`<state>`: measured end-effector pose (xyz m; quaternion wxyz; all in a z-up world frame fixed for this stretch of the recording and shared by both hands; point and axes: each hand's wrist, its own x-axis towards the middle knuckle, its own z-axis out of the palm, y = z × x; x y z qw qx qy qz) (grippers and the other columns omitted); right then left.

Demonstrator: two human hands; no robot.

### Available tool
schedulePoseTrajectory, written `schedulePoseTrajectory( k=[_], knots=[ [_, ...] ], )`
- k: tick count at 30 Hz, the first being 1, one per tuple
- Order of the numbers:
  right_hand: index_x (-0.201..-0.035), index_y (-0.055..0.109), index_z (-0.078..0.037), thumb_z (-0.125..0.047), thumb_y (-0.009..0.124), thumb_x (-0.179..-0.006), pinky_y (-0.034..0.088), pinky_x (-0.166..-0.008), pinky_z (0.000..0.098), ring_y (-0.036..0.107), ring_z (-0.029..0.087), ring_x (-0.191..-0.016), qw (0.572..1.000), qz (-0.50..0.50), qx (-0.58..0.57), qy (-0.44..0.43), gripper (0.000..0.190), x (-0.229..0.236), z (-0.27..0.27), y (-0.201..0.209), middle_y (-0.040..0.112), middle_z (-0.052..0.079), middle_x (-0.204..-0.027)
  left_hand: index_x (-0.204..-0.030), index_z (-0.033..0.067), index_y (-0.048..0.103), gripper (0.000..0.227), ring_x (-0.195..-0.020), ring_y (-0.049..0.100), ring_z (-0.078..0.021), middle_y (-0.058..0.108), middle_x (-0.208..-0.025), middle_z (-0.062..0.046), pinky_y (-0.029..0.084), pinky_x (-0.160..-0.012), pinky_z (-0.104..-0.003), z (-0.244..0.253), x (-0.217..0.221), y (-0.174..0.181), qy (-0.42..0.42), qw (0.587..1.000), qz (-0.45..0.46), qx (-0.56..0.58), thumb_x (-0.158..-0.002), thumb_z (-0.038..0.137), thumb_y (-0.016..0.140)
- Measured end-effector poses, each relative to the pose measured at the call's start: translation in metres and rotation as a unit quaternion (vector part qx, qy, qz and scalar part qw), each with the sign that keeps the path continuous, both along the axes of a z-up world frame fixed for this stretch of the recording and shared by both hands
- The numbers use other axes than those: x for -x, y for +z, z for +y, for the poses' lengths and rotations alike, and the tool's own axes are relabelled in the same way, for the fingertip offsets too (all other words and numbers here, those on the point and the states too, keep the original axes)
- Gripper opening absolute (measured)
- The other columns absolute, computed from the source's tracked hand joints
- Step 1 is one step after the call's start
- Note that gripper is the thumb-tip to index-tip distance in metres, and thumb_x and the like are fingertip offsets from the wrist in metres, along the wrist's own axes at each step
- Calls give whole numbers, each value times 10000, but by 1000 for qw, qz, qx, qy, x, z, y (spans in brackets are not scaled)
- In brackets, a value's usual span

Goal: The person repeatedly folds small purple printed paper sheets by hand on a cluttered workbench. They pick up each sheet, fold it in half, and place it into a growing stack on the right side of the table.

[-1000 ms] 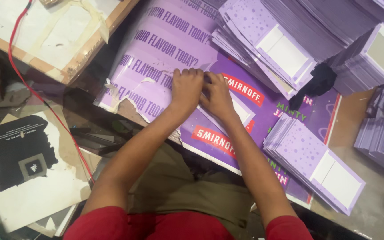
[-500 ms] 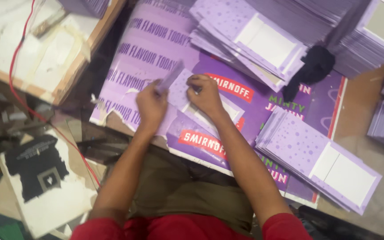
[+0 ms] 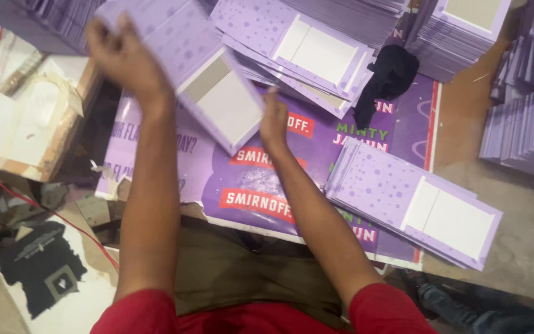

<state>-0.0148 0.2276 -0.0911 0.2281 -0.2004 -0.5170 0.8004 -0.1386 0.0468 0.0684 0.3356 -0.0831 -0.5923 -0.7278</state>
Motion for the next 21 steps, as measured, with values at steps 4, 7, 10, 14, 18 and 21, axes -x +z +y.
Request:
schedulePoseTrajectory(
  k=[4,7,10,14,18,21],
  knots=[
    [-1199,642,-15,-566,283,-1084,561,-880,309,719,166,-1015,927,72,351,-113,668,10,8,-11,729,119,-1146,-1246,-142,552,271,-1043,645,-265,648,-1167,-218,512,-990,-400,55,70,-12,56,998,-17,11,-1009,-31,622],
    [-1060,691,26,-481,402,-1135,488,-581,360,595,217,-677,965,151,213,10,589,2,-2,-21,664,143,-853,-1285,-163,505,341,-1081,555,-268,572,-1240,-264,439,-1043,-429,94,84,-19,53,990,-126,-40,-1020,21,618],
    [-1071,680,48,-296,538,-1085,463,-634,395,566,236,-708,996,73,42,17,372,2,-17,-11,649,139,-873,-1435,-112,331,537,-1383,468,-382,445,-1468,-318,335,-1201,-449,156,56,-40,93,983,-158,-27,-994,49,591],
    [-986,679,21,-167,641,-945,551,-747,429,679,257,-833,945,26,-326,13,196,-10,-35,14,713,114,-875,-1475,-126,217,897,-1238,438,-539,294,-1410,-427,321,-1029,-591,190,-12,-49,176,917,-192,302,-789,149,725],
    [-1001,714,-19,-142,654,-925,519,-873,453,650,331,-938,866,50,-496,33,156,-17,-48,38,688,148,-948,-1529,-81,279,702,-1338,439,-540,307,-1454,-418,367,-1179,-578,187,-141,-25,-78,915,-45,392,-1029,214,674],
    [-1002,731,-57,-145,669,-909,495,-926,447,654,314,-978,831,29,-543,113,142,-24,-54,51,711,101,-980,-1422,-156,352,857,-1256,486,-540,376,-1393,-401,466,-1023,-532,199,-231,-19,-373,807,-164,427,-869,318,803]
  ],
)
